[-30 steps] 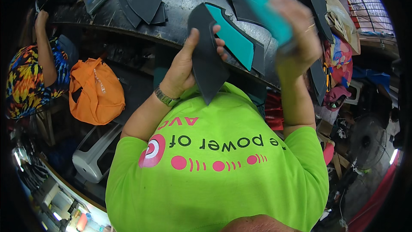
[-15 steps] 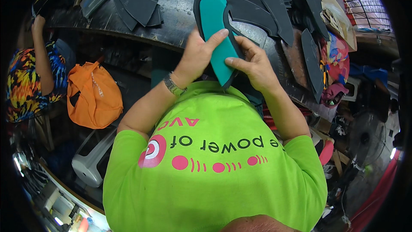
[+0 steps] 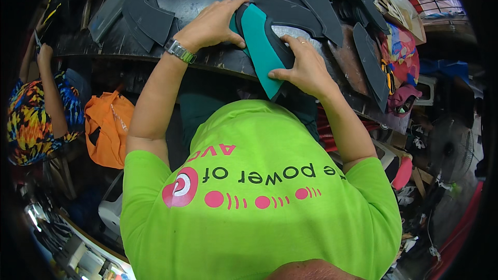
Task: The person sorts and stacks black and green shoe insole pieces on a workbench. They pick up pieces, align them, and place them into neat piles, occasionally moving other items aside to reach the work area.
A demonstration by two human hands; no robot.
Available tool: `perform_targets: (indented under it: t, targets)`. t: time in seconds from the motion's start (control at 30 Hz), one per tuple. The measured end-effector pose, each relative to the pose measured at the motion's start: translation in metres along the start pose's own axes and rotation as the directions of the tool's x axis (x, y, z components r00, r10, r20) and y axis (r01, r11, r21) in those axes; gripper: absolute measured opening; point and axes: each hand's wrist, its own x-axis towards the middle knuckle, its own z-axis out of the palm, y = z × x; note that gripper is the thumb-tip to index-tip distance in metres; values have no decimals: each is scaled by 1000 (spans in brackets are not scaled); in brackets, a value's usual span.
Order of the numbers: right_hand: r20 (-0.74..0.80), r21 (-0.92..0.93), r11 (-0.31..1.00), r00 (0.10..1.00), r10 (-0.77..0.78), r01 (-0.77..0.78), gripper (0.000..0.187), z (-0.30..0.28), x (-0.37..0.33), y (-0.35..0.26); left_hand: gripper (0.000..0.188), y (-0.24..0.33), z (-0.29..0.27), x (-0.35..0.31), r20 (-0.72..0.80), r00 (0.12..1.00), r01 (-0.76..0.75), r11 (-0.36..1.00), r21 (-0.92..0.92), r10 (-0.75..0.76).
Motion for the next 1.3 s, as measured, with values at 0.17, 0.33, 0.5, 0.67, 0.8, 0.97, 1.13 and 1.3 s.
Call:
perform_targets:
  t: [0.17, 0.33, 0.5, 0.67, 0.8, 0.97, 1.13, 1.3]
  targets:
    - [59, 138, 990, 998, 22, -30, 65, -5, 3, -4, 98, 2, -2, -22, -113, 992, -88, 965, -245, 62]
    - [64, 210, 978, 998, -14, 1, 47, -9, -1, -20, 100, 8, 12, -59, -206, 978, -162, 531, -832, -25]
    - [-191, -239, 912, 905, -381, 334, 36, -24, 4, -24, 67, 5, 30, -71, -319, 929, -151, 598, -787, -186]
    - [-177, 164, 957, 961, -211, 240, 50, -21, 6, -1, 46, 4, 38, -74, -455, 879, -194, 765, -614, -142]
    - [-150, 581, 811, 988, 23, 69, 58, -8, 3, 24, 47, 13, 35, -70, -422, 892, -179, 734, -655, -160]
    - [-322, 563, 799, 947, -23, 211, 54, 24, -5, 29, 53, 35, 36, -61, -463, 886, -192, 894, -404, -19]
    - [-414, 539, 803, 910, -11, 255, 58, 25, -3, 30, 62, 38, 24, -70, -360, 933, -50, 997, -58, 26]
    - [-430, 405, 855, 892, -135, 324, 55, 27, 1, 27, 71, 34, 28, -70, -341, 933, -132, 991, -20, 117]
